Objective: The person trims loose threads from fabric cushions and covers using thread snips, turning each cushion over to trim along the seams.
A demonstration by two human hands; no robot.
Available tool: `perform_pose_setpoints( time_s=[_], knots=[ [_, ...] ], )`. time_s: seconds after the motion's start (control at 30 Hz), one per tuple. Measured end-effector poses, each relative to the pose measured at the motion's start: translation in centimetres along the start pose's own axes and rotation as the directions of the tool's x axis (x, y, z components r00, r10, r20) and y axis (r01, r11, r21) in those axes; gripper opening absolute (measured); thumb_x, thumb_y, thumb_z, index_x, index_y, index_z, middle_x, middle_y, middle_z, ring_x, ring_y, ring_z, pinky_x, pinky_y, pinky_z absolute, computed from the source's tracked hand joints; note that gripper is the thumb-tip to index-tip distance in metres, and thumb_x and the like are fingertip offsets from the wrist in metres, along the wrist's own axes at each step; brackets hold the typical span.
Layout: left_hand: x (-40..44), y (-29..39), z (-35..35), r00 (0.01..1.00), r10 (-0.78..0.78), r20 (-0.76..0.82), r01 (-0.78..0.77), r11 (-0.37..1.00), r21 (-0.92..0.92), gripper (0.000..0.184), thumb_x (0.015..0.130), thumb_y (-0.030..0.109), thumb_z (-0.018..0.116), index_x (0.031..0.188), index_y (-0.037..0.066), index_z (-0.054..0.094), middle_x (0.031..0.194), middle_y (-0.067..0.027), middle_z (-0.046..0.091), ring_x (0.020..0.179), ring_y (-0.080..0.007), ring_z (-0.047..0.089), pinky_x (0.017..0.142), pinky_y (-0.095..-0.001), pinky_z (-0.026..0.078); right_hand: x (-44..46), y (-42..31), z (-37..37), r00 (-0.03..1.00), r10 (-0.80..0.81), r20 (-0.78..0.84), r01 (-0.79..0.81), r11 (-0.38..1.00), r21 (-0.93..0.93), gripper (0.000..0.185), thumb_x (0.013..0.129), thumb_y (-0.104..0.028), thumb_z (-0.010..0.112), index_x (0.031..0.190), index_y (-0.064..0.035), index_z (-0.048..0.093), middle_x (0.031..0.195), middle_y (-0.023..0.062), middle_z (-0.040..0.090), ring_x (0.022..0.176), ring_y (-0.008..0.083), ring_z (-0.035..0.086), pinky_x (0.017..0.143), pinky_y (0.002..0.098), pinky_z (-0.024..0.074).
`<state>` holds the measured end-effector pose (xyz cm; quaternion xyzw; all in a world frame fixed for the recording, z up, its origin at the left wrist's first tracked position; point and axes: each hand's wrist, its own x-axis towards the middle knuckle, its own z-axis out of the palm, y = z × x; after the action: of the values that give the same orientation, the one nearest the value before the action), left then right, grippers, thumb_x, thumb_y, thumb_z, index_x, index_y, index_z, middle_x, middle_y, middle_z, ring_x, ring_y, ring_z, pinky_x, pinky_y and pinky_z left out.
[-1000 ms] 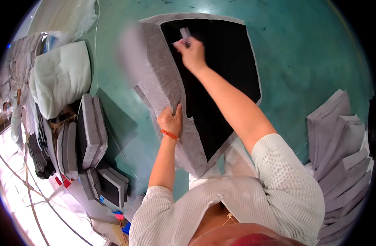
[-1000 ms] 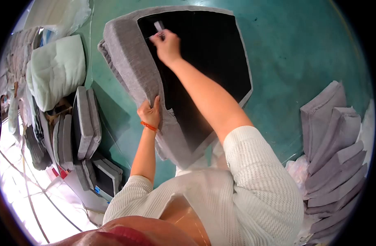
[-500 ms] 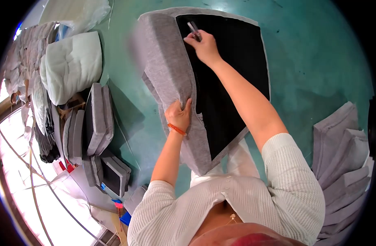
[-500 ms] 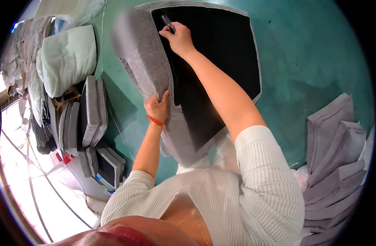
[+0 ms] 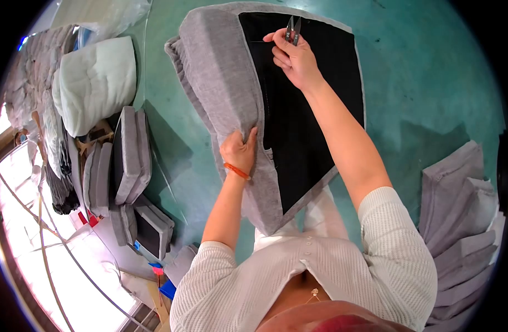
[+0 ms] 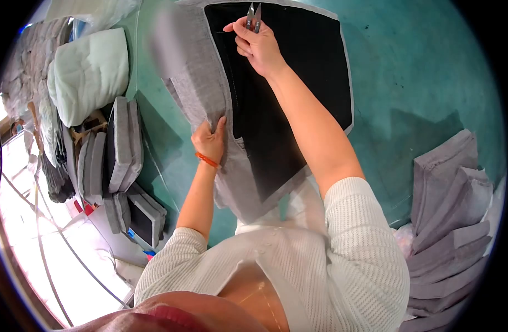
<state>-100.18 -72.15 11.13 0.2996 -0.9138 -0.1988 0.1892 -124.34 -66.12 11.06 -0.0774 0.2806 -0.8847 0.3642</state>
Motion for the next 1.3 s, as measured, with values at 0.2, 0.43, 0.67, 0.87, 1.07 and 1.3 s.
perform_pose_setpoints(
  time_s=[0.2,0.43,0.67,0.87,1.07,1.3],
  knots=[
    [0.2,0.6,-0.1,1.0,0.008,-0.01,-0.008,1.0,0.014,0.043,0.074,0.026,0.072,0.057,-0.001,0.043,0.052,-0.0199,0.045,0.046,-0.0349,0.041,0.045,-0.0387,0.036,-2.8,2.3,-0.3,0.954,0.299,0.037,-0.301,0.945,0.127,0.007,0.088,-0.01,0.053,0.082,-0.0067,0.051,0.085,0.0077,0.058,0.044,0.0028,0.035,0.039,0.0182,0.0253],
    [1.6,-0.9,0.8,0.978,-0.208,-0.008,0.207,0.973,0.099,0.051,0.076,0.038,0.068,0.057,-0.001,0.04,0.052,-0.0206,0.043,0.048,-0.0386,0.04,0.046,-0.0419,0.035,-0.8,7.8,0.9,0.982,0.181,-0.054,-0.178,0.983,0.054,0.007,0.088,-0.011,0.055,0.082,-0.0085,0.051,0.088,0.0059,0.06,0.046,0.0029,0.034,0.043,0.0187,0.0274],
    [1.5,-5.9,1.1,0.957,-0.287,0.043,0.276,0.947,0.163,0.052,0.077,0.042,0.064,0.058,0.0,0.041,0.054,-0.0209,0.047,0.053,-0.0401,0.047,0.05,-0.045,0.037,1.7,13.0,1.7,0.98,0.178,-0.093,-0.186,0.979,-0.087,0.007,0.088,-0.011,0.056,0.085,-0.0088,0.05,0.085,0.0059,0.061,0.044,0.003,0.034,0.04,0.0191,0.0253],
    [4.1,-12.5,0.4,0.973,-0.19,0.135,0.144,0.946,0.291,0.044,0.082,0.038,0.059,0.064,0.0,0.048,0.065,-0.0189,0.054,0.061,-0.0387,0.052,0.055,-0.0451,0.04,4.6,18.0,2.4,0.98,0.168,-0.104,-0.183,0.97,-0.162,0.007,0.087,-0.01,0.056,0.084,-0.0083,0.05,0.083,0.0067,0.061,0.042,0.0029,0.033,0.039,0.0194,0.0245],
    [8.6,-21.7,1.9,0.902,-0.334,0.275,0.252,0.922,0.295,0.039,0.083,0.039,0.056,0.076,0.001,0.055,0.081,-0.0192,0.058,0.077,-0.0372,0.055,0.066,-0.0446,0.044,13.1,22.3,1.5,0.991,0.079,-0.112,-0.12,0.897,-0.425,0.009,0.086,-0.01,0.058,0.082,-0.0059,0.05,0.082,0.0069,0.062,0.042,0.0028,0.032,0.037,0.0197,0.0234],
    [12.7,-33.5,4.1,0.734,-0.528,0.428,0.421,0.847,0.324,0.048,0.085,0.045,0.052,0.083,-0.003,0.056,0.089,-0.0241,0.059,0.087,-0.0401,0.055,0.074,-0.0438,0.044,22.6,31.0,-0.5,0.961,-0.209,0.179,0.234,0.277,-0.932,0.013,0.08,-0.014,0.064,0.082,-0.0035,0.057,0.076,0.0038,0.059,0.063,0.0136,0.052,0.058,0.029,0.0422]
  ],
)
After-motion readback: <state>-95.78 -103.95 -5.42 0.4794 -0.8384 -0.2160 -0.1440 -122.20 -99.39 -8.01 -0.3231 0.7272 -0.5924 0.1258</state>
